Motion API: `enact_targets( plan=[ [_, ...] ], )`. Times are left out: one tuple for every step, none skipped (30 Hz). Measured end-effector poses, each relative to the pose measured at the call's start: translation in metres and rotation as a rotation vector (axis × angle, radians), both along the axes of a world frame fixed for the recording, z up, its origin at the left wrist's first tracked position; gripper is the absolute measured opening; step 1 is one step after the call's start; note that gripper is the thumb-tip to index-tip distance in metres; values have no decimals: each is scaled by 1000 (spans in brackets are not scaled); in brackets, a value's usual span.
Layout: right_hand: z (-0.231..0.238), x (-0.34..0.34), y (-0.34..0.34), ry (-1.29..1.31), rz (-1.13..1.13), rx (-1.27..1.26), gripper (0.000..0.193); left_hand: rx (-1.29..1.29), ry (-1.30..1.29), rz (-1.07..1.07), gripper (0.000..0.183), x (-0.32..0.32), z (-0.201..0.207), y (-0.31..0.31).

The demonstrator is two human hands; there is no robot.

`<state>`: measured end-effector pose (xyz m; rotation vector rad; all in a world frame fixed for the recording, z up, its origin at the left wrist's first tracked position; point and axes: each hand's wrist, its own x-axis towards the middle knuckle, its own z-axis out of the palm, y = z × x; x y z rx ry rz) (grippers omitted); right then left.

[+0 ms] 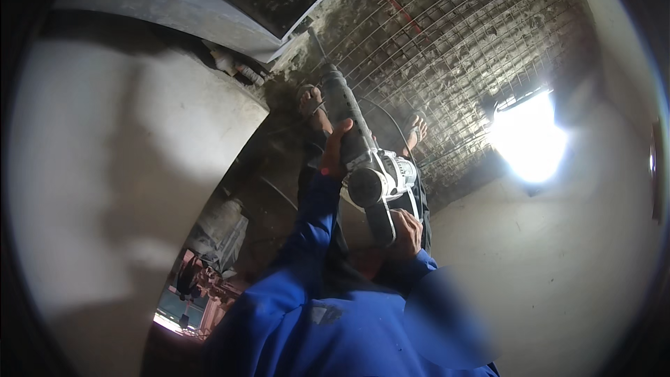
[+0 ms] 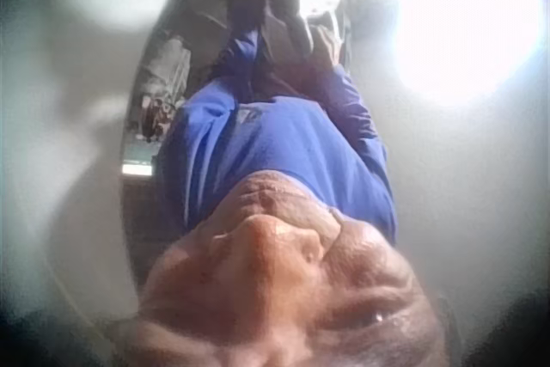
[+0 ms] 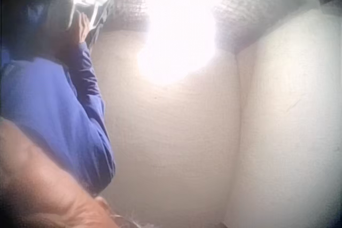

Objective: The person pulls and arranges electrical wires along a brick wall, then uses a power drill to make holes in the wall for mounting fixtures. The person handles wire bundles and a drill in a construction setting.

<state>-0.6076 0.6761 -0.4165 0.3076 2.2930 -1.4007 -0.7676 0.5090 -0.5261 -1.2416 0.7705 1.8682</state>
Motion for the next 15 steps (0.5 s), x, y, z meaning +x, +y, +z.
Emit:
enact_targets(
  plan=[
    [-7, -4, 4, -17, -3, -16, 47, 31, 14, 1, 57, -4, -4, 1],
    [-10, -6, 4, 1, 9, -9, 46, 39, 4, -9, 57, -7, -7, 1],
    [-15, -10, 6, -9, 11, -15, 44, 41, 2, 8, 57, -12, -10, 1],
    [-18, -14, 7, 14, 6, -41, 43, 24, 5, 17, 57, -15, -11, 1],
    [-23, -18, 5, 41, 4, -29, 37, 20, 3, 19, 56, -19, -13, 0],
    [-26, -22, 3, 53, 36, 2, 35, 3, 14, 23, 56, -23, -14, -1],
    [-28, -25, 0, 55, 51, 12, 33, 0, 12, 16, 55, -27, -15, -1],
    [-28, -27, -4, 35, 71, 14, 31, -43, -18, 17, 55, -30, -15, -3],
    [-30, -30, -7, 62, 43, 7, 28, 3, 10, 13, 55, -33, -16, -3],
    [-29, -33, -11, 77, 21, -15, 26, 10, 7, 18, 55, -36, -17, -5],
    [-31, -36, -14, 76, 2, -24, 26, 55, 3, 39, 53, -39, -19, -6],
    [-30, -39, -16, 39, 15, 13, 28, 52, 19, 33, 50, -42, -20, -6],
    [-31, -43, -16, 53, 18, 17, 29, 49, 41, 26, 48, -44, -21, -8],
    [-30, -48, -16, 49, 2, -1, 30, 55, 82, 18, 46, -47, -22, -9],
    [-27, -51, -14, 17, 15, 11, 32, 42, 64, -18, 45, -49, -22, -11]
  ],
)
